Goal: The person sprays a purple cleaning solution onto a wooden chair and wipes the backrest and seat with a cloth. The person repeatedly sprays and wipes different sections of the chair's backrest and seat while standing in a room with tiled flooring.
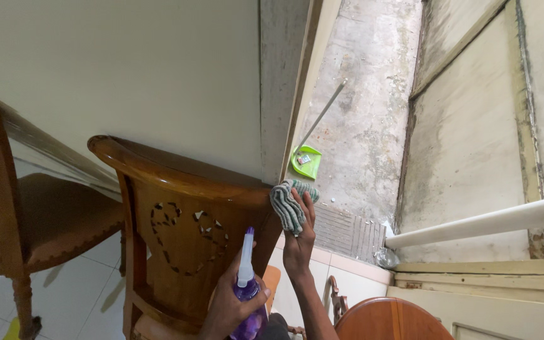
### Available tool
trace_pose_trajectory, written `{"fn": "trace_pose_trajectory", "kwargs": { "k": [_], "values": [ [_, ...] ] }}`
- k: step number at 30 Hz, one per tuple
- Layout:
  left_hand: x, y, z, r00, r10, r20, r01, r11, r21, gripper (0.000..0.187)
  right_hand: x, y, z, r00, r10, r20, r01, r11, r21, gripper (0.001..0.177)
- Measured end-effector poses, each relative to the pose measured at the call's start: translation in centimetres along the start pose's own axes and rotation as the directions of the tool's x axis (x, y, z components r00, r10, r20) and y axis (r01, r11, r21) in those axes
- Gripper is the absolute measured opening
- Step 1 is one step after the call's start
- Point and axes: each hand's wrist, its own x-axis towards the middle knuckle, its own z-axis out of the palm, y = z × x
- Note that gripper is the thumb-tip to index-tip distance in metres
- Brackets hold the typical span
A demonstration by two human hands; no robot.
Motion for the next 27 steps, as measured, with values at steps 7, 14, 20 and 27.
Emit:
{"fn": "trace_pose_trajectory", "kwargs": {
  "k": [7, 14, 20, 27],
  "values": [
    [-0.6, -0.3, -0.4, 0.998, 0.041, -0.038, -0.044, 0.995, -0.087, 0.095, 1.1, 2.2, 0.3, 0.784, 0.62, -0.029, -0.496, 0.653, 0.572, 0.041],
    [-0.3, -0.9, -0.1, 0.997, 0.077, -0.004, -0.077, 0.997, -0.025, 0.102, 1.3, 3.4, 0.0, 0.854, 0.517, -0.056, -0.386, 0.703, 0.597, 0.036],
    [0.2, -0.6, 0.6, 0.996, 0.069, 0.055, -0.068, 0.997, -0.023, 0.121, 0.7, 2.2, -0.6, 0.822, 0.569, -0.016, -0.411, 0.612, 0.676, 0.039],
    [0.8, -1.0, 1.2, 1.0, 0.031, 0.004, -0.031, 0.999, 0.009, 0.108, 1.8, 8.0, 0.0, 0.813, 0.582, -0.017, -0.465, 0.666, 0.583, 0.032]
  ]
}}
